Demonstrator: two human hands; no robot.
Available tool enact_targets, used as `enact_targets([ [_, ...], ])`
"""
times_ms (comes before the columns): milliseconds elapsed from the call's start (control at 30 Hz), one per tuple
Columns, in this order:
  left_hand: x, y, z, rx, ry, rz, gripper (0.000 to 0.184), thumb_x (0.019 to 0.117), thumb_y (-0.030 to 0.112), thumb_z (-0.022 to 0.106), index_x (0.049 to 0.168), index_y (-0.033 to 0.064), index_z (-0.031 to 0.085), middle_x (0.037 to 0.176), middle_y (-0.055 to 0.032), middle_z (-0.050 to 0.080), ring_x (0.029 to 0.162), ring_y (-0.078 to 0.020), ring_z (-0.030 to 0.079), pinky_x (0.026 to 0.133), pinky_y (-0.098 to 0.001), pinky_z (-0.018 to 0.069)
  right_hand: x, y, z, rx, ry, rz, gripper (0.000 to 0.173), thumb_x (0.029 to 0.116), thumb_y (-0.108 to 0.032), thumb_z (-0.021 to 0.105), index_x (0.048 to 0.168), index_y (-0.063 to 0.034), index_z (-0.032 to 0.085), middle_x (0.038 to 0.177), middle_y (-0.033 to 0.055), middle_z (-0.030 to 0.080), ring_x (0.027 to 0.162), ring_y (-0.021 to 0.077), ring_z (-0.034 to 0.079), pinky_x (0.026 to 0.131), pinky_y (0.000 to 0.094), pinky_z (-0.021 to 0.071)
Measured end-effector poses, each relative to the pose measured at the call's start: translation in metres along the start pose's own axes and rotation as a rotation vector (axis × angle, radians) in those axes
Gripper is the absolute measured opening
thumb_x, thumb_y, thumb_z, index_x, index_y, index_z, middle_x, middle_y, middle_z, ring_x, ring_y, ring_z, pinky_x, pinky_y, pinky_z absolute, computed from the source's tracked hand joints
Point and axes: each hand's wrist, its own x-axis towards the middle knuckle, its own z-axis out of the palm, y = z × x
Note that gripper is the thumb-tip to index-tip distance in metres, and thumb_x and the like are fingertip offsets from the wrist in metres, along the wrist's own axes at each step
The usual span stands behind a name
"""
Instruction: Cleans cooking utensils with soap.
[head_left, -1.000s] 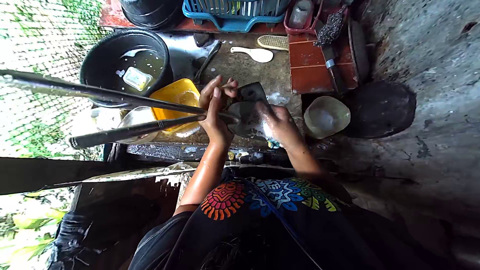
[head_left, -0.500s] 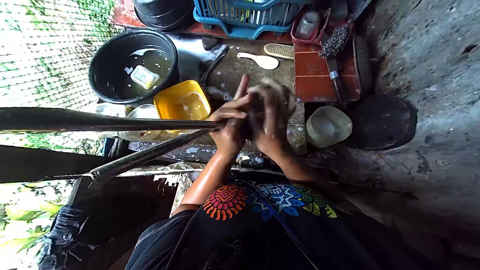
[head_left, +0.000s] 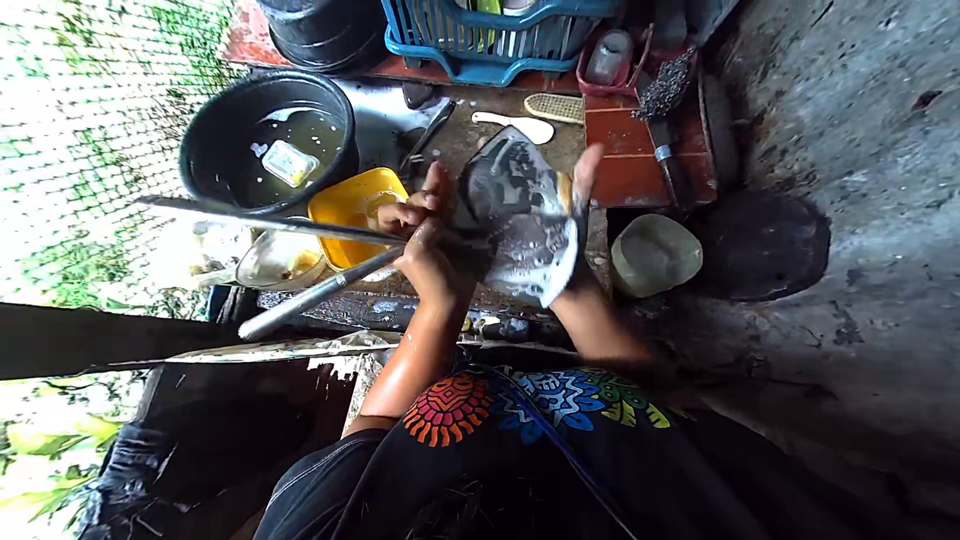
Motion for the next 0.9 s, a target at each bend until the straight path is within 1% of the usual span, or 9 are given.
enact_targets([
  [100, 0.004, 0.001, -0.009, -0.018, 0.071, -0.099, 0.032, 0.0781, -0.014, 0.046, 0.088, 0.0151, 0.052, 0.083, -0.0023, 0.071, 0.094, -0.0196, 0.072, 0.1, -0.041, 0.0539, -0.002, -0.013, 0.005, -0.12, 0.12, 0.197, 0.023, 0.1022, -0.031, 0.056, 0.116, -0.0165, 0.067, 0.107, -0.0026, 0.073, 0.098, 0.0068, 0.07, 0.086, 0.0299, 0.0608],
  [167, 0.011, 0.007, -0.022, 0.013, 0.018, -0.049, 0.034, 0.0792, -0.015, 0.048, 0.093, 0.0166, 0.05, 0.072, 0.0028, 0.067, 0.082, -0.0169, 0.073, 0.101, -0.045, 0.055, 0.017, -0.03, 0.039, -0.428, 0.275, 0.47, 0.007, 0.0962, -0.008, 0.061, 0.102, -0.0116, 0.065, 0.086, -0.0028, 0.071, 0.078, 0.0047, 0.068, 0.072, 0.0254, 0.0601],
  [300, 0.026, 0.031, -0.061, 0.138, -0.166, -0.02, 0.021, 0.0813, 0.002, 0.061, 0.083, 0.0229, 0.057, 0.058, 0.0083, 0.058, 0.061, -0.009, 0.064, 0.085, -0.037, 0.0582, 0.034, -0.008, 0.032, -1.071, 0.037, 0.372, 0.023, 0.0999, -0.024, 0.065, 0.099, -0.0012, 0.069, 0.083, 0.0018, 0.064, 0.073, 0.0045, 0.059, 0.071, 0.0272, 0.0526],
  [400, 0.041, 0.065, -0.088, 0.177, -0.116, 0.085, 0.022, 0.0799, 0.008, 0.072, 0.08, 0.0275, 0.062, 0.06, 0.0103, 0.06, 0.058, -0.0053, 0.06, 0.07, -0.0288, 0.0577, 0.067, -0.001, 0.02, -1.437, -0.156, 0.153, 0.03, 0.102, -0.022, 0.06, 0.098, 0.0061, 0.072, 0.086, 0.0171, 0.072, 0.078, 0.0234, 0.069, 0.076, 0.0437, 0.0573],
  [467, 0.048, 0.097, -0.114, 0.302, -0.05, 0.183, 0.025, 0.0786, 0.011, 0.077, 0.087, 0.0299, 0.062, 0.066, 0.0113, 0.061, 0.06, -0.0048, 0.06, 0.063, -0.0254, 0.0568, 0.109, 0.012, 0.01, -1.642, -0.223, 0.26, 0.034, 0.1048, -0.025, 0.057, 0.102, 0.0055, 0.071, 0.092, 0.0211, 0.072, 0.086, 0.0333, 0.071, 0.083, 0.0534, 0.0556],
  [567, 0.044, 0.132, -0.143, 0.421, 0.028, 0.234, 0.024, 0.0829, 0.007, 0.064, 0.09, 0.0281, 0.056, 0.066, 0.0104, 0.059, 0.055, -0.0036, 0.055, 0.053, -0.0207, 0.0494, 0.178, 0.061, -0.022, -1.745, -0.412, 0.372, 0.029, 0.1005, -0.019, 0.063, 0.122, -0.0012, 0.07, 0.119, 0.0205, 0.071, 0.116, 0.0373, 0.066, 0.104, 0.057, 0.0481],
  [667, 0.029, 0.144, -0.155, 0.392, 0.109, 0.221, 0.02, 0.0839, 0.007, 0.059, 0.084, 0.0262, 0.058, 0.061, 0.0087, 0.058, 0.046, -0.0021, 0.05, 0.045, -0.0187, 0.0455, 0.242, 0.126, -0.052, -1.782, -0.555, 0.423, 0.045, 0.095, -0.007, 0.065, 0.14, -0.0031, 0.06, 0.141, 0.0227, 0.059, 0.135, 0.0398, 0.053, 0.115, 0.0558, 0.0391],
  [800, 0.004, 0.165, -0.177, 0.384, 0.233, 0.226, 0.017, 0.0895, 0.008, 0.053, 0.081, 0.0212, 0.059, 0.058, 0.0072, 0.057, 0.045, -0.0021, 0.05, 0.045, -0.0179, 0.044, 0.282, 0.166, -0.085, -2.047, -0.794, 0.369, 0.059, 0.0893, -0.005, 0.069, 0.146, -0.001, 0.051, 0.15, 0.0258, 0.046, 0.129, 0.047, 0.054, 0.1, 0.0669, 0.0467],
  [900, -0.002, 0.184, -0.191, 0.458, 0.309, 0.25, 0.019, 0.0927, 0.006, 0.048, 0.082, 0.02, 0.056, 0.059, 0.0079, 0.057, 0.046, -0.0017, 0.05, 0.047, -0.0175, 0.0436, 0.285, 0.164, -0.106, -2.103, -0.969, 0.223, 0.053, 0.0868, -0.006, 0.071, 0.138, -0.0031, 0.059, 0.14, 0.0222, 0.057, 0.127, 0.044, 0.057, 0.098, 0.0652, 0.0487],
])
